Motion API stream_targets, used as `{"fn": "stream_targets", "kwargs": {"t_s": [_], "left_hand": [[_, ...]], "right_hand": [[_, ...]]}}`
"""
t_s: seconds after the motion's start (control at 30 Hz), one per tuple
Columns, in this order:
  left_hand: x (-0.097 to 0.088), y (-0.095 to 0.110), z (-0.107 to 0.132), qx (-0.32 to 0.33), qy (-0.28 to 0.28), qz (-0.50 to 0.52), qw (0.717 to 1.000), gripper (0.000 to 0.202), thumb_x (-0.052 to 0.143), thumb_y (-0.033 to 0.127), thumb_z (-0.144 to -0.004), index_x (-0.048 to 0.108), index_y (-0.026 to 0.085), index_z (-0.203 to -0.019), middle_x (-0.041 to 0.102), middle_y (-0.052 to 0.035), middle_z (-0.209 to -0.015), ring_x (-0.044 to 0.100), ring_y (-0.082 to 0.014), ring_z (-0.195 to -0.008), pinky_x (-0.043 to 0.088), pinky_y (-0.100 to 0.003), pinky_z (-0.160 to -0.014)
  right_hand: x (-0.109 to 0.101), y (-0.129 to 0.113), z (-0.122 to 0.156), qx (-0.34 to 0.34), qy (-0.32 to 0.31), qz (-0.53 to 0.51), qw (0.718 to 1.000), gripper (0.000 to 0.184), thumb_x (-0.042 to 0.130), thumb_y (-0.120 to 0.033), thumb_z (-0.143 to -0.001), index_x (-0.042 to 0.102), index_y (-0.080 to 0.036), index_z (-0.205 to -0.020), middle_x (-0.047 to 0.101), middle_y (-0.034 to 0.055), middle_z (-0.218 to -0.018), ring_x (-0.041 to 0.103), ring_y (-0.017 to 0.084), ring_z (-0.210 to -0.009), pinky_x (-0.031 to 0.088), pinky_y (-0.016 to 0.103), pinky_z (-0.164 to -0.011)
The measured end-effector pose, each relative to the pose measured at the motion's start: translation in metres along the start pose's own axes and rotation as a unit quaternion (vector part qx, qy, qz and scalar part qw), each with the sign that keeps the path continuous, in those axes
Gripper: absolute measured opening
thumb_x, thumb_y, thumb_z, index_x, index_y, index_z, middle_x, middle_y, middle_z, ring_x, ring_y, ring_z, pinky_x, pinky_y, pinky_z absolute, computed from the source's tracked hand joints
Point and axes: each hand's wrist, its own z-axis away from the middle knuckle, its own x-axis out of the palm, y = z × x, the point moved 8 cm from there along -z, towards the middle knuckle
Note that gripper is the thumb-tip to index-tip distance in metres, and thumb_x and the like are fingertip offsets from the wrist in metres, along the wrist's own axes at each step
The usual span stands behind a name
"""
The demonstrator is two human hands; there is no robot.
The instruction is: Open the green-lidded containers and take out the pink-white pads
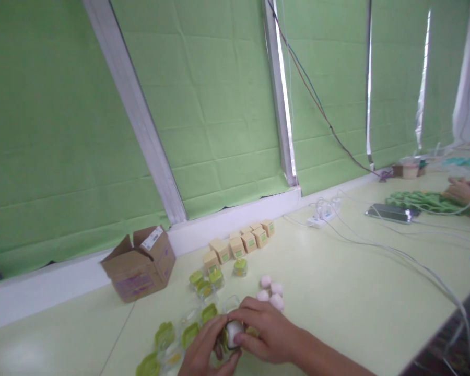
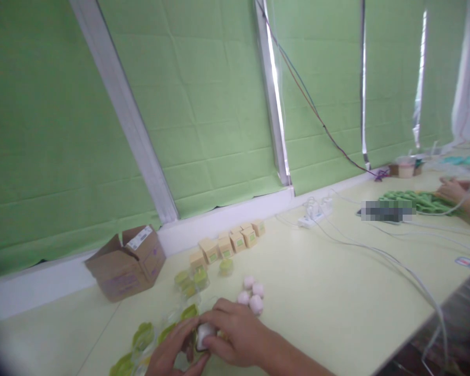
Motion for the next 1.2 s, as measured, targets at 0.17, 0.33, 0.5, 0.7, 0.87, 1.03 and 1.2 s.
{"fn": "stream_targets", "kwargs": {"t_s": [0.17, 0.33, 0.5, 0.7, 0.87, 1.03, 1.2], "left_hand": [[-0.002, -0.003, 0.000, -0.017, 0.015, 0.016, 1.000, 0.044, 0.069, 0.038, -0.082, 0.058, 0.019, -0.120, 0.073, -0.0111, -0.104, 0.073, -0.0215, -0.087, 0.061, -0.025, -0.074], [0.000, -0.002, 0.001, -0.005, 0.000, 0.025, 1.000, 0.046, 0.065, 0.032, -0.085, 0.053, 0.020, -0.127, 0.071, -0.0118, -0.111, 0.073, -0.0202, -0.090, 0.061, -0.023, -0.074], [0.002, -0.006, 0.003, -0.033, -0.033, 0.038, 0.998, 0.048, 0.059, 0.028, -0.087, 0.049, 0.021, -0.134, 0.069, -0.0113, -0.120, 0.071, -0.0210, -0.099, 0.059, -0.027, -0.082], [0.004, -0.016, 0.003, -0.079, -0.020, 0.071, 0.994, 0.035, 0.059, 0.038, -0.091, 0.061, 0.023, -0.123, 0.074, -0.0082, -0.109, 0.073, -0.0185, -0.088, 0.061, -0.023, -0.075], [0.001, -0.014, 0.000, -0.083, 0.011, 0.106, 0.991, 0.034, 0.061, 0.044, -0.089, 0.066, 0.024, -0.116, 0.076, -0.0069, -0.103, 0.074, -0.0166, -0.081, 0.061, -0.018, -0.066], [-0.001, -0.010, -0.004, -0.096, 0.021, 0.138, 0.986, 0.034, 0.059, 0.046, -0.090, 0.067, 0.023, -0.114, 0.076, -0.0065, -0.099, 0.075, -0.0147, -0.073, 0.061, -0.015, -0.061], [-0.005, -0.004, -0.007, -0.082, 0.027, 0.115, 0.990, 0.033, 0.059, 0.045, -0.091, 0.069, 0.020, -0.110, 0.077, -0.0072, -0.097, 0.075, -0.0140, -0.071, 0.060, -0.015, -0.063]], "right_hand": [[0.003, 0.005, 0.000, 0.021, 0.000, -0.032, 0.999, 0.047, 0.069, -0.043, -0.083, 0.059, -0.025, -0.125, 0.057, 0.0056, -0.100, 0.058, 0.020, -0.089, 0.047, 0.029, -0.081], [0.006, 0.015, 0.000, 0.044, 0.010, -0.030, 0.999, 0.054, 0.078, -0.043, -0.073, 0.062, -0.026, -0.122, 0.056, 0.0042, -0.098, 0.058, 0.019, -0.088, 0.047, 0.027, -0.078], [0.004, 0.012, 0.000, 0.035, 0.013, 0.002, 0.999, 0.041, 0.075, -0.035, -0.075, 0.065, -0.022, -0.113, 0.056, 0.0043, -0.096, 0.058, 0.019, -0.086, 0.047, 0.028, -0.076], [0.008, 0.009, 0.001, 0.015, 0.013, 0.028, 0.999, 0.044, 0.077, -0.032, -0.072, 0.063, -0.021, -0.113, 0.058, 0.0056, -0.102, 0.059, 0.020, -0.089, 0.048, 0.029, -0.078], [0.012, 0.008, 0.003, 0.004, 0.007, 0.046, 0.999, 0.051, 0.072, -0.037, -0.077, 0.056, -0.025, -0.124, 0.059, 0.0057, -0.104, 0.060, 0.020, -0.090, 0.049, 0.029, -0.079], [0.018, 0.012, 0.004, 0.008, 0.014, 0.080, 0.997, 0.071, 0.081, -0.053, -0.064, 0.057, -0.023, -0.124, 0.060, 0.0081, -0.106, 0.060, 0.023, -0.087, 0.051, 0.032, -0.076], [0.020, 0.016, 0.004, 0.019, 0.024, 0.095, 0.995, 0.055, 0.079, -0.049, -0.070, 0.062, -0.025, -0.116, 0.060, 0.0058, -0.098, 0.060, 0.020, -0.082, 0.050, 0.028, -0.072]]}}
